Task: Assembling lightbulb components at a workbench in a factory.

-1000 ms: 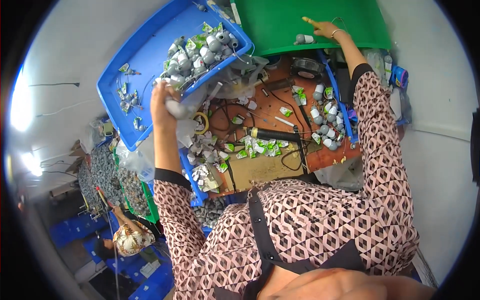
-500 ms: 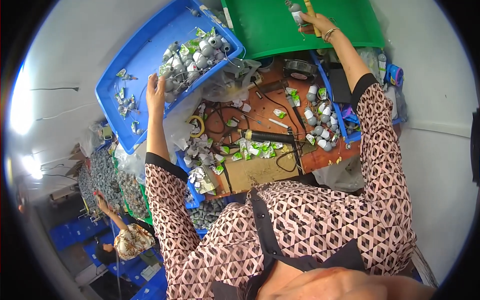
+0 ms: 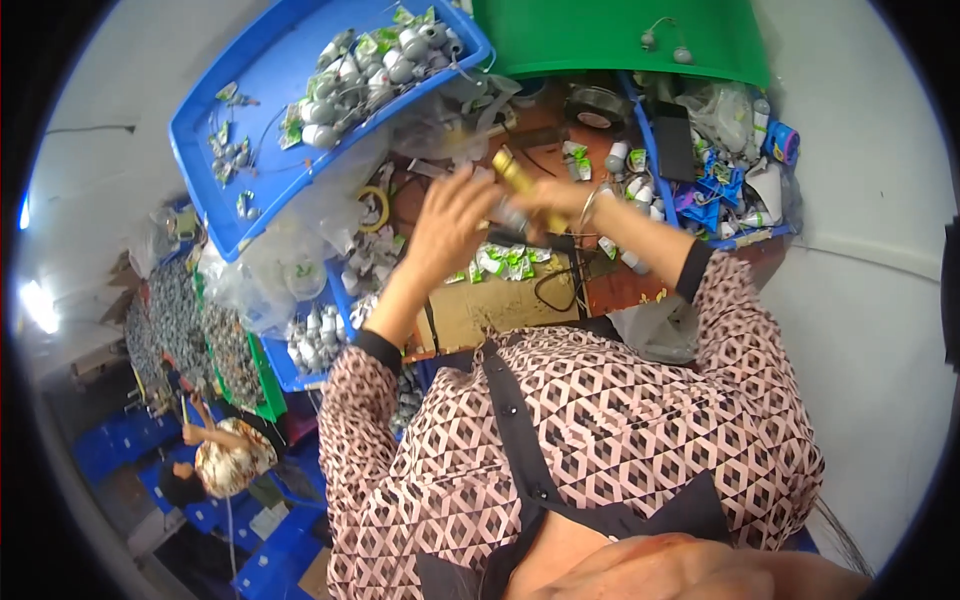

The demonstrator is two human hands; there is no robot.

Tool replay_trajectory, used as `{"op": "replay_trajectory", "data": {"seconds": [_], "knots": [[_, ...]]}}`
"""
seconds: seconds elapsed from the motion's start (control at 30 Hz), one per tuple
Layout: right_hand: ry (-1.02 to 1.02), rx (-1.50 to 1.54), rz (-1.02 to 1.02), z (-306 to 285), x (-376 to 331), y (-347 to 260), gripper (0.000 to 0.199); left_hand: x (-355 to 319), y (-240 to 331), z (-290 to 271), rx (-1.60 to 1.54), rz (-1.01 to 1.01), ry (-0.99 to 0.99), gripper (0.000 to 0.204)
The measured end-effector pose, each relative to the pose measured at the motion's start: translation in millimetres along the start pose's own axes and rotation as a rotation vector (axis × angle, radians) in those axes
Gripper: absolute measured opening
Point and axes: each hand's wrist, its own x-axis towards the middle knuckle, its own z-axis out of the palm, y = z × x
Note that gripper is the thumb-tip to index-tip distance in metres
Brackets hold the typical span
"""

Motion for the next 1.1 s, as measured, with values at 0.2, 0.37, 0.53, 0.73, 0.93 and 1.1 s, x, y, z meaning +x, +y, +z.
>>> {"op": "replay_trajectory", "data": {"seconds": [0.2,0.37,0.53,0.73,0.93,1.1], "knots": [[-0.085,0.135,0.231,77,27,89,0.034,-137,25,3,-0.241,-0.515,-0.006,0.042],[0.054,-0.885,-0.016,35,-11,167,0.042,-221,22,17,-0.221,-0.91,0.452,0.046],[0.118,-0.807,0.149,49,-54,199,0.048,-316,30,-29,-0.079,-1.446,0.612,0.045],[0.13,-0.669,0.428,31,-44,211,0.04,-394,-14,-22,0.126,-1.522,0.405,0.048],[0.243,-1.058,-0.12,37,-28,214,0.035,-417,-38,4,0.393,-1.29,0.096,0.035],[0.43,-1.197,-0.282,42,-13,207,0.031,-417,-36,-8,0.499,-1.239,0.194,0.034]]}}
